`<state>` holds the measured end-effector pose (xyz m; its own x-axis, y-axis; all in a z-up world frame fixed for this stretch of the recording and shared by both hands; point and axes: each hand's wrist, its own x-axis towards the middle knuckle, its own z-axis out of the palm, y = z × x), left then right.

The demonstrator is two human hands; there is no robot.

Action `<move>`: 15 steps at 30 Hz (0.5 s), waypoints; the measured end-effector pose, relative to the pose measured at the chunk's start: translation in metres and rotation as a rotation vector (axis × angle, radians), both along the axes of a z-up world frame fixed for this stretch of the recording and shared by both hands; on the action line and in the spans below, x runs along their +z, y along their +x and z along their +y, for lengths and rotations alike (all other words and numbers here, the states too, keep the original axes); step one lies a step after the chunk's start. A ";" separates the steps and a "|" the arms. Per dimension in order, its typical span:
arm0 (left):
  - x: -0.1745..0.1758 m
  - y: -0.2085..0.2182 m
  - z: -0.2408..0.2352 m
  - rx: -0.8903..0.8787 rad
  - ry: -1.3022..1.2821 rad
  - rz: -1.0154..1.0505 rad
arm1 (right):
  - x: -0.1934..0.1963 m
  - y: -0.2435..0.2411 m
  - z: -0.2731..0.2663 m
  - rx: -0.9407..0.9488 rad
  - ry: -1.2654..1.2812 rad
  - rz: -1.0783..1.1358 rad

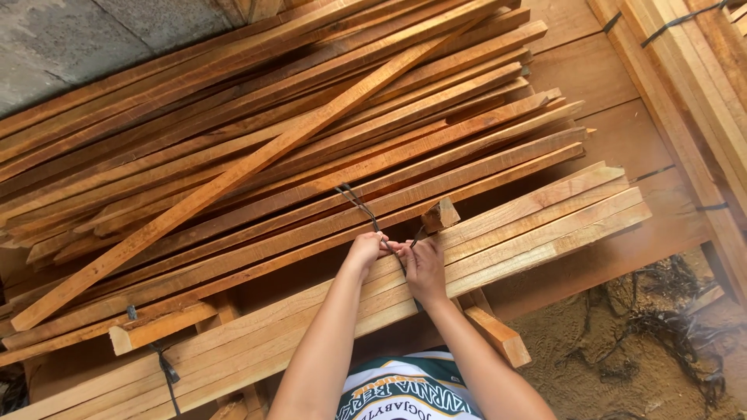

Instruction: The person ties a bundle of wooden planks together using a black strap, wrapping it around the wood and securing it with a knot. They then lift the bundle and place it onto a larger stack of similar planks.

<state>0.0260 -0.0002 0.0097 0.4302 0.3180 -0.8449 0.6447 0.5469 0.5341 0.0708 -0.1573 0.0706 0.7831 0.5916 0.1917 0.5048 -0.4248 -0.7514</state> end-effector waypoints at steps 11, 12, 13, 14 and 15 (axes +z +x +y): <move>-0.064 0.003 -0.020 -0.072 0.351 0.166 | -0.013 -0.005 -0.003 0.061 -0.137 -0.221; -0.067 0.002 -0.018 -0.085 0.371 0.180 | -0.013 -0.005 -0.003 0.071 -0.144 -0.230; -0.073 -0.001 -0.020 -0.083 0.373 0.185 | -0.017 -0.006 -0.004 0.075 -0.142 -0.227; -0.080 -0.003 -0.022 -0.130 0.378 0.213 | -0.021 -0.007 -0.006 0.073 -0.122 -0.218; -0.086 -0.003 -0.022 -0.180 0.385 0.239 | -0.025 -0.007 -0.006 0.068 -0.101 -0.210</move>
